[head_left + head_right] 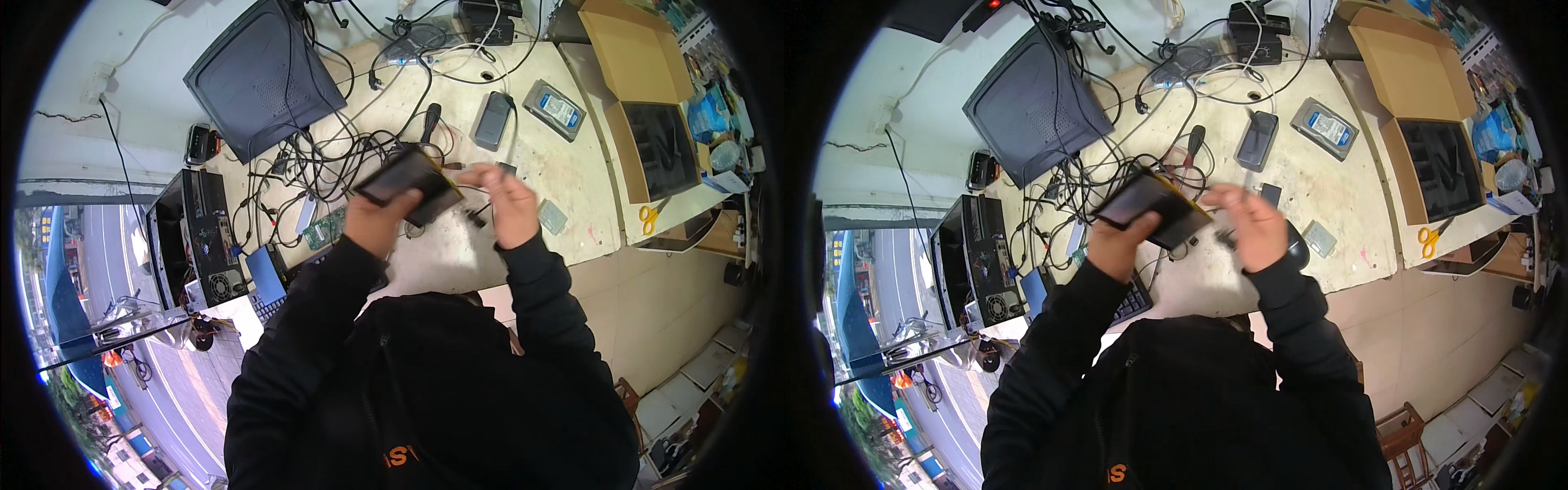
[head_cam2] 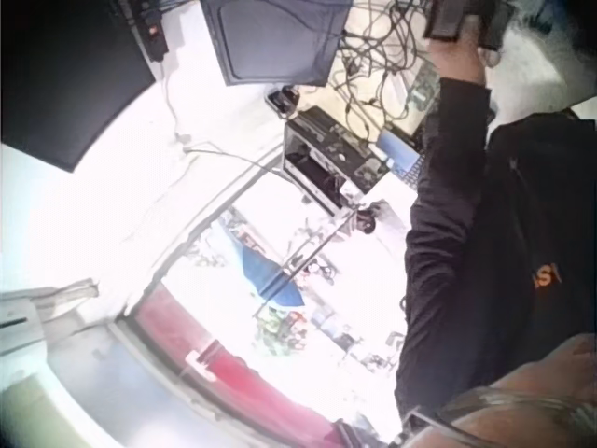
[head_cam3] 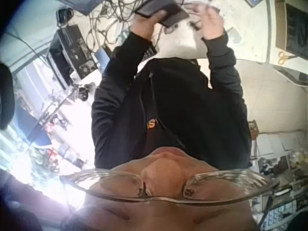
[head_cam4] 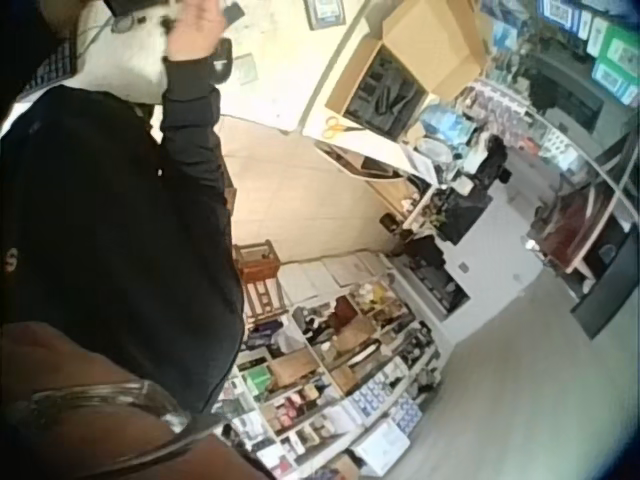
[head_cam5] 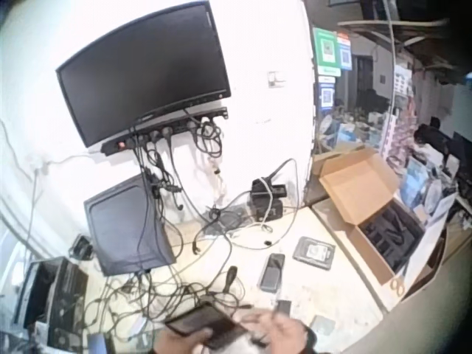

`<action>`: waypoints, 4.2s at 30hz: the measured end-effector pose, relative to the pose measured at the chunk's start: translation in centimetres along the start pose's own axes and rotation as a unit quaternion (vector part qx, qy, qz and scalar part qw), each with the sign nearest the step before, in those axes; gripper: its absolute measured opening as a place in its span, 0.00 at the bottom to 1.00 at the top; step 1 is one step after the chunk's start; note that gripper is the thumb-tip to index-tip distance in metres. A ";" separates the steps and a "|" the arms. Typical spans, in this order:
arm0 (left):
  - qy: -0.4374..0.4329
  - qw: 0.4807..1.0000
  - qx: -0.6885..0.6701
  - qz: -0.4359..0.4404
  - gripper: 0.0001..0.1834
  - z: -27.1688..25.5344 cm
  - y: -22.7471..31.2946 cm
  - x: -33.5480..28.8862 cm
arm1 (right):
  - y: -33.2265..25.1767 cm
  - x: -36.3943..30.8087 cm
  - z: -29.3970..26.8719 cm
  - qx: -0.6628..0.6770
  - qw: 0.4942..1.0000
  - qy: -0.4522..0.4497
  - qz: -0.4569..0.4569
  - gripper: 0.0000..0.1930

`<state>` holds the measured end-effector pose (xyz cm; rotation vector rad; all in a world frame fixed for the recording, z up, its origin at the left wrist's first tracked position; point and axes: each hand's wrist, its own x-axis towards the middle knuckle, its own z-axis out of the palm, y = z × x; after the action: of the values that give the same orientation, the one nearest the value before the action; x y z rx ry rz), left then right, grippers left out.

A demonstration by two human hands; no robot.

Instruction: The person organizes a cluttered workbench by moving a keyboard, picking up and inspecting a power bank, and handling various cables and small electronic components. The person also picks up a hard drive and a pair of scissors during the process.

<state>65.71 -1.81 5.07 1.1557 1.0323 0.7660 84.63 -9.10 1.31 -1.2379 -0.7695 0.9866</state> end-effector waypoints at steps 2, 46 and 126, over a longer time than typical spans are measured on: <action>0.074 0.996 -0.010 0.043 0.15 -3.1 -0.5 0.2 | 0.3 0.7 -2.6 0.004 0.994 0.106 0.014 0.20; 0.047 0.978 -0.193 -0.068 0.25 -9.4 -0.7 -3.7 | 8.2 2.7 -27.4 -0.610 0.721 0.229 0.235 0.28; 0.137 0.968 -0.071 -0.200 0.20 -5.4 -4.1 -3.3 | 13.7 16.6 -10.0 -0.544 0.824 0.155 -0.008 0.33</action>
<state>59.37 -3.87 1.55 0.6963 1.3661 0.6718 97.68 2.64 -14.68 -2.2939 -1.1189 0.2241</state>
